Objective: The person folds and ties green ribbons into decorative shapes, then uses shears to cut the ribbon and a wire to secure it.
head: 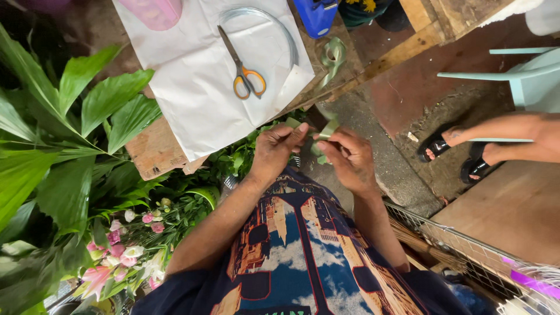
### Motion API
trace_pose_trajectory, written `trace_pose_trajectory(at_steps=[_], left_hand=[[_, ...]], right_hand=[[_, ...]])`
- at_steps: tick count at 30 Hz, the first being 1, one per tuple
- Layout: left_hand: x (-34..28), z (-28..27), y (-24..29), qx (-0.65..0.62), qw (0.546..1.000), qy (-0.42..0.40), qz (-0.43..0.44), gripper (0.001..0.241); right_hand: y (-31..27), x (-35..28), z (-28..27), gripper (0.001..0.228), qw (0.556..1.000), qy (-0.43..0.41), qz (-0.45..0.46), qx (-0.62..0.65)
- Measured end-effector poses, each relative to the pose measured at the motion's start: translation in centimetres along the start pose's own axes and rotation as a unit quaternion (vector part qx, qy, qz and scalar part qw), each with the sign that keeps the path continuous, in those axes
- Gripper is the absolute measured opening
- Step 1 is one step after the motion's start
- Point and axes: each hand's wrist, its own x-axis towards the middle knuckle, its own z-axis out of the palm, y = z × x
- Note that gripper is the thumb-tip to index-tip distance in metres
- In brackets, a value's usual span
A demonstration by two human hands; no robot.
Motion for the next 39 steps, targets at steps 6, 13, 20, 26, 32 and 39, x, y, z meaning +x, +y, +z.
trace_pose_trajectory(at_steps=[6, 13, 20, 26, 32, 39], left_hand=[[-0.5, 0.8, -0.6, -0.056, 0.997, -0.045, 0.0, 0.022], [-1.0, 0.5, -0.3, -0.099, 0.991, -0.091, 0.028, 0.016], [-0.7, -0.1, -1.6, -0.104, 0.99, -0.089, 0.041, 0.014], [-0.3, -0.7, -3.0, -0.078, 0.992, -0.096, 0.008, 0.018], [-1.0, -0.7, 0.1, -0.102, 0.992, -0.07, -0.009, 0.015], [-0.9, -6.3, 0.4, -0.266, 0.962, -0.055, 0.028, 0.019]], right_hand=[[0.2, -0.4, 0.3, 0.025, 0.998, 0.003, 0.032, -0.054], [-0.8, -0.4, 0.5, 0.059, 0.994, -0.003, 0.069, -0.09], [0.3, -0.6, 0.1, 0.057, 0.99, -0.025, 0.06, -0.123], [-0.4, -0.3, 0.7, 0.058, 0.993, -0.019, 0.077, -0.089], [4.4, -1.0, -2.5, 0.019, 0.99, 0.06, 0.098, -0.084], [10.8, 9.5, -7.9, 0.017, 0.932, 0.056, 0.167, -0.317]])
